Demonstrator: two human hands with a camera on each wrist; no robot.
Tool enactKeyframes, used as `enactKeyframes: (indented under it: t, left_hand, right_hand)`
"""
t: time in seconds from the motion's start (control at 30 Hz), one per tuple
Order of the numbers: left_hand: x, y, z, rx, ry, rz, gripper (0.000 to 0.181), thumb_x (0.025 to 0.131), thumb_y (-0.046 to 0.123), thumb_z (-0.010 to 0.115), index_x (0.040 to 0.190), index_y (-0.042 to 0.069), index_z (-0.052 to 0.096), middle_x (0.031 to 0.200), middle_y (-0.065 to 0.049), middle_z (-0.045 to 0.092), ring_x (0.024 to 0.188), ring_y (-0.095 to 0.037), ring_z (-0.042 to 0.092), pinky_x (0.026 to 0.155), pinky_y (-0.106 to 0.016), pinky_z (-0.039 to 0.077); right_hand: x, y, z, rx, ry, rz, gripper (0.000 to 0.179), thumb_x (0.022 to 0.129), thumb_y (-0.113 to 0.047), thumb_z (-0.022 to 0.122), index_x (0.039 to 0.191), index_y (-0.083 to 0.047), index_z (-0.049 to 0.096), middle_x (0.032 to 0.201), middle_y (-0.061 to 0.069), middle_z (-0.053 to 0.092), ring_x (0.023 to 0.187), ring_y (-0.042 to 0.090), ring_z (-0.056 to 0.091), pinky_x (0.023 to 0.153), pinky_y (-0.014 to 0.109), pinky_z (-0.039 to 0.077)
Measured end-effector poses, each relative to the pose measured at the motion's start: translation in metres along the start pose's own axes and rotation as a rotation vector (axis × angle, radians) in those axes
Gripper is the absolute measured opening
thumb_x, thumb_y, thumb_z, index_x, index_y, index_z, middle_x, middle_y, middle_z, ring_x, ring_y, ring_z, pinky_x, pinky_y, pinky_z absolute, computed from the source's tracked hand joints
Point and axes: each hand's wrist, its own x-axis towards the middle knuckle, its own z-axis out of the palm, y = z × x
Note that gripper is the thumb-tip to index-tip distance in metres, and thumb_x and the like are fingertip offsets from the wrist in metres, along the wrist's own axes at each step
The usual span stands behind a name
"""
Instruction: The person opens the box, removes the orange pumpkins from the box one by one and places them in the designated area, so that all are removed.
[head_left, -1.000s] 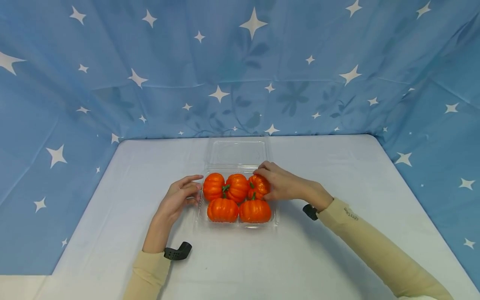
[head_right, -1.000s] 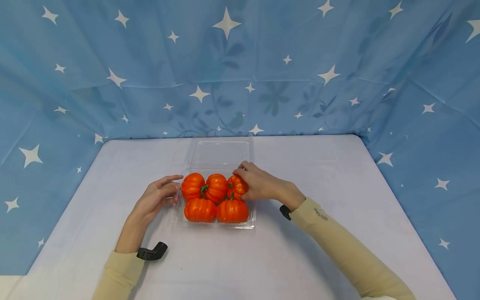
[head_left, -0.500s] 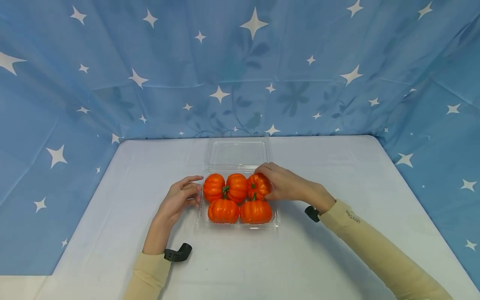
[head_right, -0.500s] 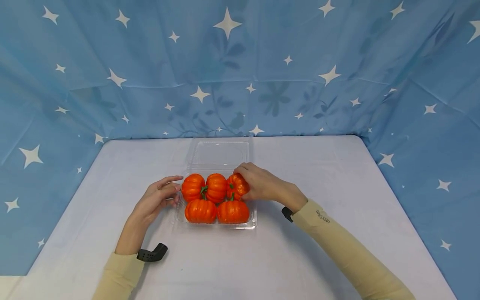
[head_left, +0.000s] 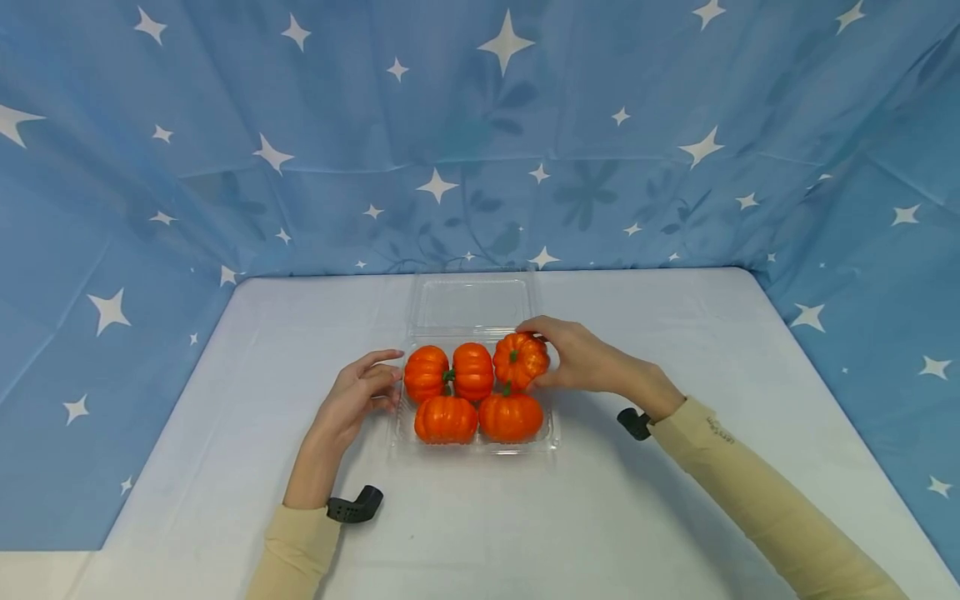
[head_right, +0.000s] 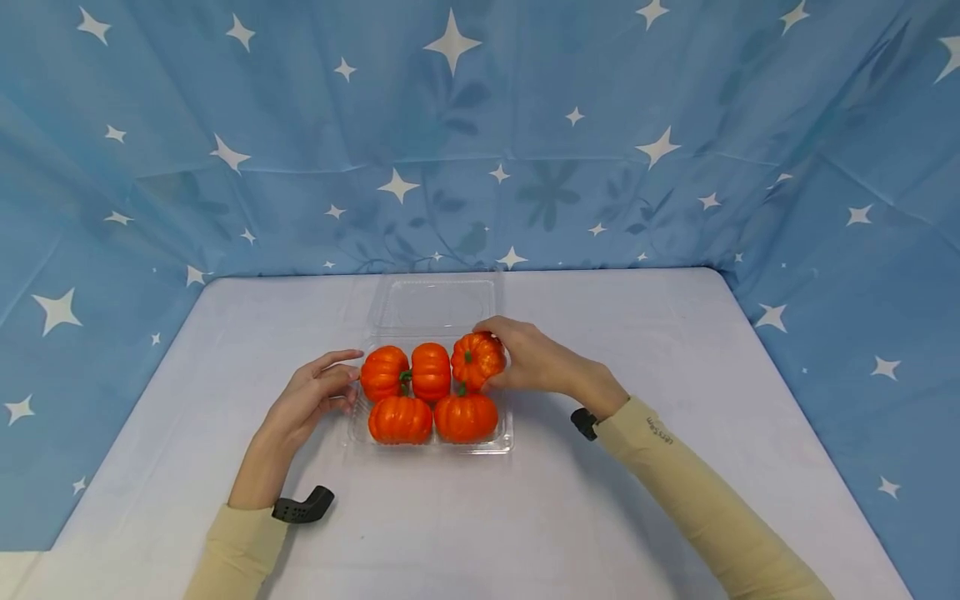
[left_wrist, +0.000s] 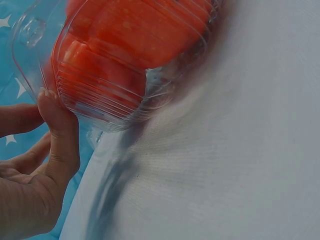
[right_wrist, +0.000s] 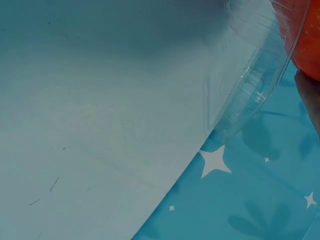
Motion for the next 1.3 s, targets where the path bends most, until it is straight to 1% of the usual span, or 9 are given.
enactKeyframes:
  t: [0.1,0.17,0.27,0.47,0.57,0.7,0.87,1.13,1.3]
  left_hand:
    - [0.0,0.0,0.0,-0.001,0.003,0.001,0.047,0.102,0.013,0.06,0.146,0.002,0.049,0.083,0.001,0.067,0.069,-0.014,0.058,0.064,-0.024,0.055]
    - [0.0,0.001,0.0,-0.004,0.004,0.0,0.047,0.102,0.013,0.06,0.146,0.002,0.049,0.082,0.002,0.066,0.069,-0.014,0.058,0.064,-0.024,0.055]
    - [0.0,0.001,0.001,-0.005,0.001,-0.003,0.047,0.102,0.013,0.06,0.146,0.002,0.049,0.082,0.001,0.066,0.069,-0.014,0.059,0.064,-0.024,0.055]
    - [0.0,0.0,0.001,-0.017,-0.002,-0.012,0.047,0.102,0.013,0.06,0.146,0.002,0.048,0.081,0.002,0.067,0.069,-0.014,0.059,0.064,-0.024,0.055]
    - [0.0,0.0,0.001,-0.019,-0.006,-0.012,0.047,0.102,0.012,0.06,0.146,0.001,0.048,0.08,0.002,0.067,0.069,-0.014,0.059,0.064,-0.024,0.055]
    - [0.0,-0.001,0.001,-0.016,-0.012,-0.012,0.047,0.102,0.012,0.06,0.147,0.002,0.048,0.08,0.002,0.066,0.069,-0.014,0.059,0.064,-0.024,0.055]
    - [-0.001,-0.001,0.002,-0.01,-0.005,-0.014,0.047,0.103,0.013,0.059,0.146,0.002,0.048,0.081,0.001,0.067,0.069,-0.014,0.059,0.064,-0.023,0.055]
    - [-0.001,0.0,0.001,-0.003,-0.002,-0.012,0.046,0.103,0.013,0.059,0.146,0.002,0.048,0.082,0.001,0.067,0.069,-0.014,0.059,0.064,-0.023,0.055]
    - [-0.001,0.0,0.001,-0.001,-0.002,-0.015,0.046,0.103,0.013,0.059,0.147,0.002,0.048,0.083,0.002,0.067,0.069,-0.014,0.058,0.064,-0.023,0.055]
  right_hand:
    - [-0.001,0.001,-0.002,0.023,0.007,0.019,0.074,0.078,-0.016,0.091,0.141,-0.003,0.053,0.133,0.012,0.063,0.123,0.033,0.062,0.102,0.053,0.053]
    - [-0.003,0.003,-0.003,0.046,0.017,0.014,0.074,0.078,-0.016,0.091,0.141,-0.003,0.053,0.134,0.011,0.064,0.124,0.033,0.062,0.103,0.052,0.053]
    - [-0.006,0.008,-0.004,0.094,0.047,0.012,0.071,0.079,-0.016,0.09,0.139,-0.005,0.054,0.135,0.01,0.064,0.126,0.033,0.062,0.103,0.053,0.053]
    - [-0.013,0.016,-0.005,0.179,0.108,0.021,0.066,0.08,-0.013,0.088,0.137,-0.005,0.056,0.136,0.012,0.063,0.128,0.036,0.062,0.104,0.054,0.051]
    - [-0.015,0.02,-0.006,0.21,0.134,0.059,0.068,0.081,-0.019,0.089,0.138,-0.006,0.055,0.138,0.013,0.062,0.13,0.036,0.061,0.105,0.053,0.051]
    - [-0.018,0.023,-0.009,0.275,0.164,0.139,0.072,0.081,-0.026,0.089,0.14,-0.006,0.053,0.141,0.013,0.059,0.133,0.036,0.058,0.106,0.055,0.05]
    - [-0.021,0.027,-0.012,0.324,0.197,0.207,0.069,0.083,-0.024,0.088,0.139,-0.006,0.052,0.142,0.014,0.057,0.134,0.036,0.058,0.106,0.054,0.049]
    - [-0.026,0.038,-0.018,0.37,0.258,0.273,0.065,0.086,-0.022,0.085,0.138,-0.003,0.051,0.145,0.017,0.054,0.137,0.039,0.054,0.108,0.052,0.047]
    - [-0.027,0.045,-0.023,0.363,0.272,0.309,0.062,0.087,-0.022,0.084,0.135,-0.001,0.05,0.145,0.017,0.054,0.137,0.038,0.054,0.108,0.048,0.048]
